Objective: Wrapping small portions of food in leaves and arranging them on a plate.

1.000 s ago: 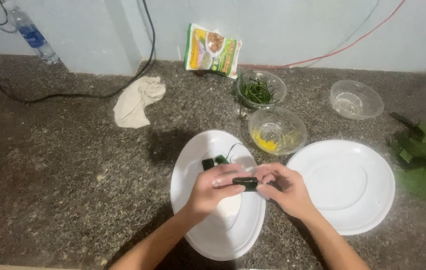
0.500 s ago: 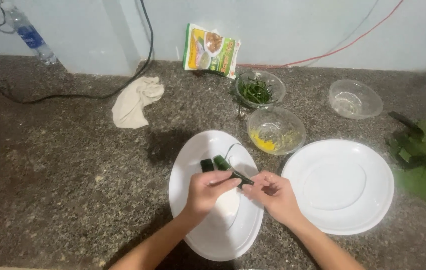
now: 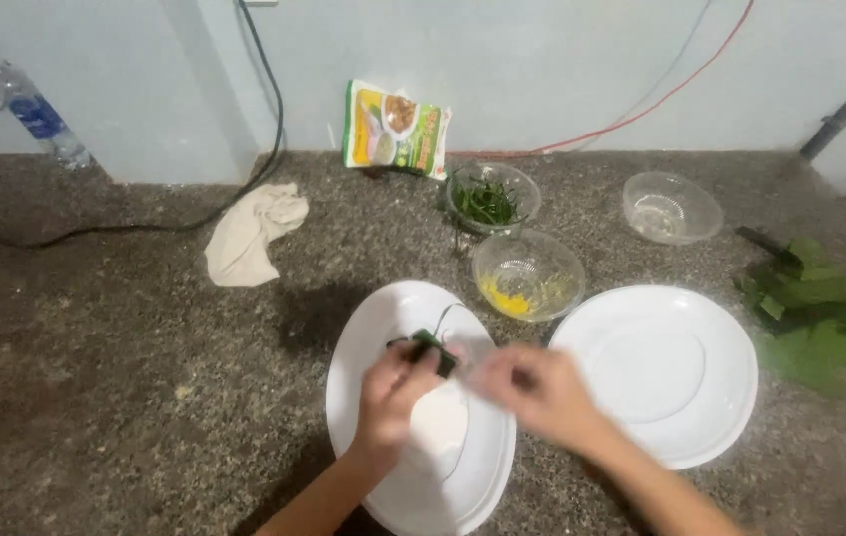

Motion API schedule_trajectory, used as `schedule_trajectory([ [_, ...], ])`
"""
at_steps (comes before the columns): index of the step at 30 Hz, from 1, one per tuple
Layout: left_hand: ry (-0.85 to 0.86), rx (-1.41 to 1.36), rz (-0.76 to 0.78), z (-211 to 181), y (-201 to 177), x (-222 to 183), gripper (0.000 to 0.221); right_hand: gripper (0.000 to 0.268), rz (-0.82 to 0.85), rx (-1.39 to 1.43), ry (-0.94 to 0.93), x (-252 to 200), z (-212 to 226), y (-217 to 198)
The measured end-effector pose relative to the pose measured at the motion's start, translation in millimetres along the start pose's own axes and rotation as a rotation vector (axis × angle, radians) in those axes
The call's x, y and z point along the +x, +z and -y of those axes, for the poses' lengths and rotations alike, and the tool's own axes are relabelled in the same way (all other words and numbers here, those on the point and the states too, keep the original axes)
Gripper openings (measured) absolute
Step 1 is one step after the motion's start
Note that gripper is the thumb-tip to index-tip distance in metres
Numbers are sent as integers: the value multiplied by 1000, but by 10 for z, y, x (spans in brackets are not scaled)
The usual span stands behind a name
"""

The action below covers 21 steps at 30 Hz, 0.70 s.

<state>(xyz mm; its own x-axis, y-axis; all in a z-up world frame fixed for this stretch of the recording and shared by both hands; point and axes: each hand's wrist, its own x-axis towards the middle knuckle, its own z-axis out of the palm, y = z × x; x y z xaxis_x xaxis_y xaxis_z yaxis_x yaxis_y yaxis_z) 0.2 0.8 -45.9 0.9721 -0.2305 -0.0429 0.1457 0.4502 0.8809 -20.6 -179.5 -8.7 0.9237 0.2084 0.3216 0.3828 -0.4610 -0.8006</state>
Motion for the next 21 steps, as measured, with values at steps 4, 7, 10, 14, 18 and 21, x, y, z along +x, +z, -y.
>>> schedule_trajectory([
  [4, -154, -163, -181, -122, -49, 119, 25, 25, -208, -693, -365, 833, -606, -586],
  [7, -47, -272, -125, 22, -156, 178, 17, 25, -57, -673, 237, 1396, -324, -679],
  [10, -96, -249, -138, 34, -217, 211, 15, 26, 119, -883, 467, 1920, -941, -740],
  [14, -245, -48, -117, -199, -85, 106, 25, 23, 69, -1066, 490, 2348, -1797, -718],
  [18, -219, -206, -104, -118, -95, 129, 22, 23, 121, -1131, 579, 2460, -1970, -608],
  [21, -204, -243, -144, -233, -81, 103, 25, 26, 86, -989, 625, 2461, -1746, -596],
])
